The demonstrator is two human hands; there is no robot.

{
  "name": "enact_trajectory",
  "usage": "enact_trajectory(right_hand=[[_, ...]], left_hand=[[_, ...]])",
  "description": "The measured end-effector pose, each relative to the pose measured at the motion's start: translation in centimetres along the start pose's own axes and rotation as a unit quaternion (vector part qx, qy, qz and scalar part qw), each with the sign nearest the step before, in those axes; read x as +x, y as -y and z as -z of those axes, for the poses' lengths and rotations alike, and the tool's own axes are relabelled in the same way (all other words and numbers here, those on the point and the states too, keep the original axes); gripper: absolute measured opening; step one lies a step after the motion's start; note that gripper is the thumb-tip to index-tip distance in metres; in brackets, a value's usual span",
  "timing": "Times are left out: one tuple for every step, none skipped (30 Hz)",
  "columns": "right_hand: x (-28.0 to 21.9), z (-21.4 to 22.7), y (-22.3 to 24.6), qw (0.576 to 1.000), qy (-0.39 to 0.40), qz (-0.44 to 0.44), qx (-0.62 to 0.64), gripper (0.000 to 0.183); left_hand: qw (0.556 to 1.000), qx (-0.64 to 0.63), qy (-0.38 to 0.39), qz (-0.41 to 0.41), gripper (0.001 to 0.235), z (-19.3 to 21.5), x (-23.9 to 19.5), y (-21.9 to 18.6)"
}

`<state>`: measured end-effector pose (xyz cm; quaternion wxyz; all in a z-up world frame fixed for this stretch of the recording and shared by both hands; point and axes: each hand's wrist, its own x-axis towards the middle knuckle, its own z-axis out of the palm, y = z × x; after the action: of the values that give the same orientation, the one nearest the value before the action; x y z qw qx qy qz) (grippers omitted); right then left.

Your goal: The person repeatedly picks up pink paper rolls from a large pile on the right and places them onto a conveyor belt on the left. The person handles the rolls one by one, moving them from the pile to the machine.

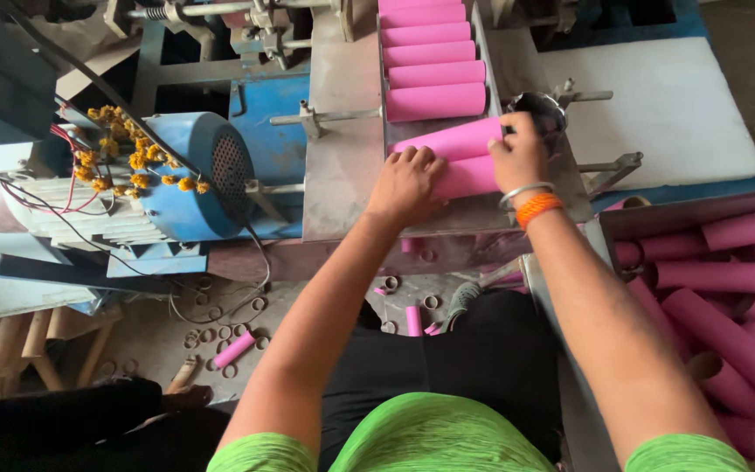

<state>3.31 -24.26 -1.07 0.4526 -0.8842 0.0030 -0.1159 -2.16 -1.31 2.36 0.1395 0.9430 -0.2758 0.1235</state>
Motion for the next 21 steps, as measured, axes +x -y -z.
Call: enact_trajectory(right_hand=[[0.2,-0.5,0.0,0.998,-0.014,0.041,-0.037,0.027],[0.3,-0.6,0.0,0.994,-0.028,0.079,-0.075,0.025],[0.2,-0.1,-0.3,0.986,-0.042,0.118,-0.113,0.024],[0.0,0.8,-0.6,0.977,-0.059,0.153,-0.136,0.021],[-0.1,1.9,-0.9,0.966,-0.076,0.188,-0.159,0.019],[-0.3,3.4,-1.4,0.953,-0.091,0.221,-0.184,0.016],[-0.8,5.1,-2.0,0.974,-0.056,0.163,-0.148,0.016],[-1.6,7.2,-2.7,0.988,-0.023,0.103,-0.111,0.017],[-2.9,9.4,-3.7,0.990,-0.024,0.086,-0.112,0.018],[-4.6,11.9,-5.0,0.991,-0.028,0.067,-0.114,0.020],[-6.2,14.3,-6.6,0.992,-0.029,0.044,-0.113,0.021],[-8.0,16.7,-8.6,0.993,-0.032,0.016,-0.113,0.021],[-9.6,18.8,-10.7,0.990,-0.042,-0.010,-0.136,0.021],[-11.9,21.0,-13.0,0.984,-0.054,-0.043,-0.162,0.020],[-14.2,22.6,-15.4,0.977,-0.066,-0.075,-0.188,0.020],[-16.4,23.9,-17.7,0.970,-0.026,-0.107,-0.217,0.025],[-18.7,25.0,-19.8,0.960,0.016,-0.139,-0.244,0.030],[-20.3,25.4,-21.5,0.948,0.058,-0.166,-0.266,0.036],[-22.1,25.6,-22.7,0.953,0.070,-0.200,-0.218,0.040],[-23.6,25.3,-23.6,0.955,0.086,-0.229,-0.166,0.045],[-24.7,25.1,-24.0,0.955,0.100,-0.256,-0.112,0.050]], left_hand=[[1.000,0.016,0.012,0.014,0.067,-0.5,0.1,0.1],[0.999,0.031,0.024,0.027,0.067,-1.1,0.2,0.2],[0.997,0.047,0.037,0.039,0.067,-1.6,0.3,0.4],[0.997,0.053,0.033,0.048,0.065,-2.1,0.3,0.5],[0.996,0.060,0.028,0.057,0.062,-2.4,0.3,0.9],[0.995,0.066,0.024,0.065,0.060,-2.7,0.3,1.1],[0.995,0.067,0.019,0.074,0.058,-2.9,0.3,1.2],[0.994,0.068,0.013,0.081,0.057,-3.0,0.3,1.3],[0.994,0.069,0.007,0.087,0.056,-3.0,0.3,1.4],[0.995,0.070,-0.023,0.074,0.063,-2.9,0.3,1.4],[0.994,0.070,-0.054,0.061,0.069,-2.8,0.2,1.4],[0.993,0.067,-0.083,0.045,0.076,-2.7,0.0,1.4],[0.994,0.058,-0.076,0.053,0.070,-2.5,-0.2,1.6],[0.995,0.044,-0.067,0.056,0.065,-2.5,-0.4,1.5],[0.996,0.032,-0.076,0.039,0.070,-2.3,-0.6,1.6],[0.996,0.019,-0.086,0.023,0.075,-2.1,-0.7,1.7],[0.996,0.007,-0.087,0.014,0.073,-2.0,-0.9,1.6],[0.996,-0.001,-0.091,0.009,0.072,-1.9,-0.9,1.7],[0.996,-0.012,-0.086,0.009,0.070,-1.8,-0.7,1.6],[0.997,-0.018,-0.079,0.014,0.069,-1.6,-0.9,1.7],[0.997,-0.024,-0.071,0.019,0.068,-1.6,-1.1,1.6]])
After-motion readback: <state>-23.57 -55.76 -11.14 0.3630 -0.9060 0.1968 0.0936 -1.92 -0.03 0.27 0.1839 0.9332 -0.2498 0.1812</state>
